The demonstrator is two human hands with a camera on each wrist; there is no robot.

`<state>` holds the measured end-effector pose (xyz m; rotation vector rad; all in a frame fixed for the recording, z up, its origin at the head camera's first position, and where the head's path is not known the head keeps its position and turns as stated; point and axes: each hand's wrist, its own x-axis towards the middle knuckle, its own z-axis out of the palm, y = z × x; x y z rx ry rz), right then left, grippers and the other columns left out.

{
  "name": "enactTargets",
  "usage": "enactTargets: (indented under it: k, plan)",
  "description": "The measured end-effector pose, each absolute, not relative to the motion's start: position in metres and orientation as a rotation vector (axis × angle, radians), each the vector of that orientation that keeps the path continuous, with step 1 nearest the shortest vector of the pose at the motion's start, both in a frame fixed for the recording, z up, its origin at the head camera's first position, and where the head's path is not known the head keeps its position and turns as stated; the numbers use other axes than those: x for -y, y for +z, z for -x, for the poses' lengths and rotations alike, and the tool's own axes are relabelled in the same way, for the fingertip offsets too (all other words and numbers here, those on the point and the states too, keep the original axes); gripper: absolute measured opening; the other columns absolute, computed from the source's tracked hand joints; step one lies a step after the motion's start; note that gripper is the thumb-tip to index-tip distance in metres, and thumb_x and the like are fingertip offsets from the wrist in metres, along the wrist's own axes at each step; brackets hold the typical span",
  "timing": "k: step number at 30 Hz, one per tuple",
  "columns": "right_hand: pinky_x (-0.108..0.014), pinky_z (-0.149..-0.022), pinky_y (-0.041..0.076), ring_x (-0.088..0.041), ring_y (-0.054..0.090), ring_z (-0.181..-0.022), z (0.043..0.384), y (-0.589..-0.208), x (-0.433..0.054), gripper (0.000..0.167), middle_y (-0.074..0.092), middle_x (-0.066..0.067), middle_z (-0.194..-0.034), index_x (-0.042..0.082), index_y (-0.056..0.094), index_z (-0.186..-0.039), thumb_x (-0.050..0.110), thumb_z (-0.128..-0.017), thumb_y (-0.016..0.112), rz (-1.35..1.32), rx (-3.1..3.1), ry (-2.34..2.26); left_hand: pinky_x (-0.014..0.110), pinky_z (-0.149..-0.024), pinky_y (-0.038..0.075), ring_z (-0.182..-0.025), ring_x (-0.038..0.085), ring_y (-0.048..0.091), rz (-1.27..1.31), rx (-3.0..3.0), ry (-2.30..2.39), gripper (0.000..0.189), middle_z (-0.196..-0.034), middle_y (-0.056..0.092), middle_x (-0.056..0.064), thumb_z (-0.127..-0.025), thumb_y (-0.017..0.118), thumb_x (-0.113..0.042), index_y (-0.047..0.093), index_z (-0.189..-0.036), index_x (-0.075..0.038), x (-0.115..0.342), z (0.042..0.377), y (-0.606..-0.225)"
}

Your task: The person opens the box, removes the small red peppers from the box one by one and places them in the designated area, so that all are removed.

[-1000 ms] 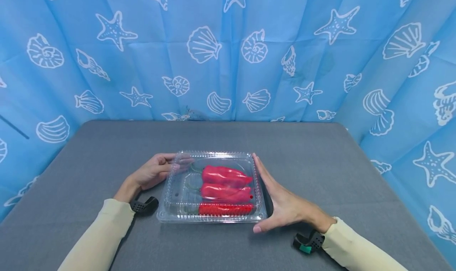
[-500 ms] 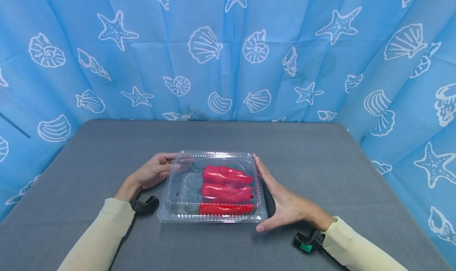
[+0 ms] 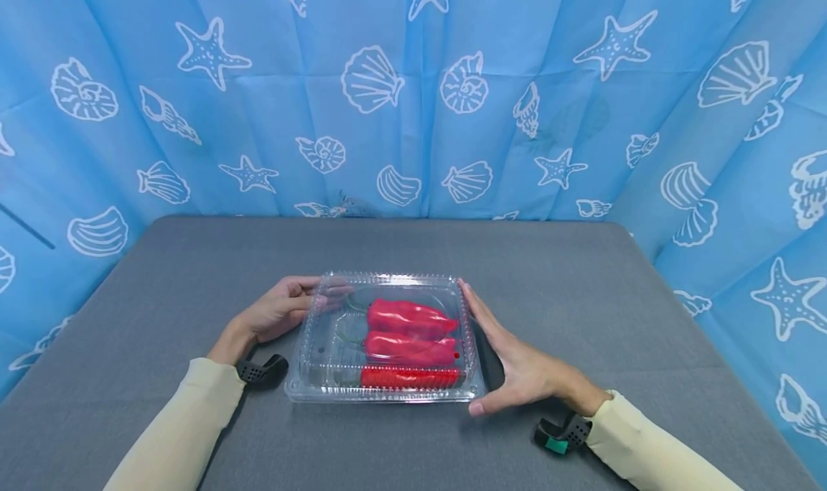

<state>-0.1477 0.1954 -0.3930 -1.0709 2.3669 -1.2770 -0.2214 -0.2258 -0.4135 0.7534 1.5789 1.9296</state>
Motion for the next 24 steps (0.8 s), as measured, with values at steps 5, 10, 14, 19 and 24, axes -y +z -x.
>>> enactTargets:
  k: [5,10,14,19,24]
  plan:
    - [-0.078,-0.114,0.009,-0.028,-0.002,-0.155,0.146,-0.393,-0.193,0.138,-0.009,0.000,-0.170,0.022,-0.009,-0.163,0.035,-0.068,0.090,1.099,-2.365,-1.329,0.035,-0.113,0.044,-0.137,0.020,0.051,-0.739,-1.594,1.924,0.045,-0.145,0.058,0.011,-0.102,0.050,0.003,0.049,-0.147,0.001,0.225,0.221,-0.413]
    - [-0.076,-0.114,0.012,-0.031,-0.002,-0.155,0.143,-0.393,-0.190,0.139,-0.007,-0.005,-0.170,0.017,-0.008,-0.163,0.035,-0.066,0.090,1.121,-2.417,-1.322,0.034,-0.113,0.044,-0.137,0.019,0.051,-0.728,-1.577,1.931,0.046,-0.145,0.058,0.011,-0.102,0.052,0.003,0.049,-0.147,0.001,0.226,0.221,-0.412]
    - [-0.076,-0.114,0.015,-0.034,-0.002,-0.154,0.141,-0.393,-0.186,0.139,-0.009,-0.004,-0.170,0.018,-0.009,-0.163,0.038,-0.067,0.090,1.082,-2.464,-1.297,0.034,-0.113,0.043,-0.137,0.019,0.051,-0.723,-1.561,1.939,0.046,-0.145,0.058,0.011,-0.101,0.052,0.003,0.048,-0.148,0.003,0.226,0.220,-0.412]
    - [-0.074,-0.115,0.016,-0.035,-0.003,-0.155,0.136,-0.390,-0.180,0.143,-0.012,-0.002,-0.170,0.020,-0.011,-0.163,0.045,-0.067,0.092,1.017,-2.529,-1.267,0.034,-0.112,0.044,-0.137,0.019,0.051,-0.724,-1.575,1.929,0.047,-0.145,0.058,0.011,-0.101,0.052,0.003,0.047,-0.148,0.003,0.226,0.220,-0.411]
    - [-0.072,-0.116,0.019,-0.035,0.001,-0.154,0.130,-0.387,-0.174,0.141,-0.011,-0.001,-0.170,0.027,-0.011,-0.163,0.044,-0.068,0.092,0.894,-2.560,-1.275,0.034,-0.112,0.045,-0.137,0.019,0.051,-0.727,-1.583,1.919,0.047,-0.145,0.058,0.009,-0.101,0.052,0.003,0.048,-0.148,0.001,0.226,0.220,-0.411]
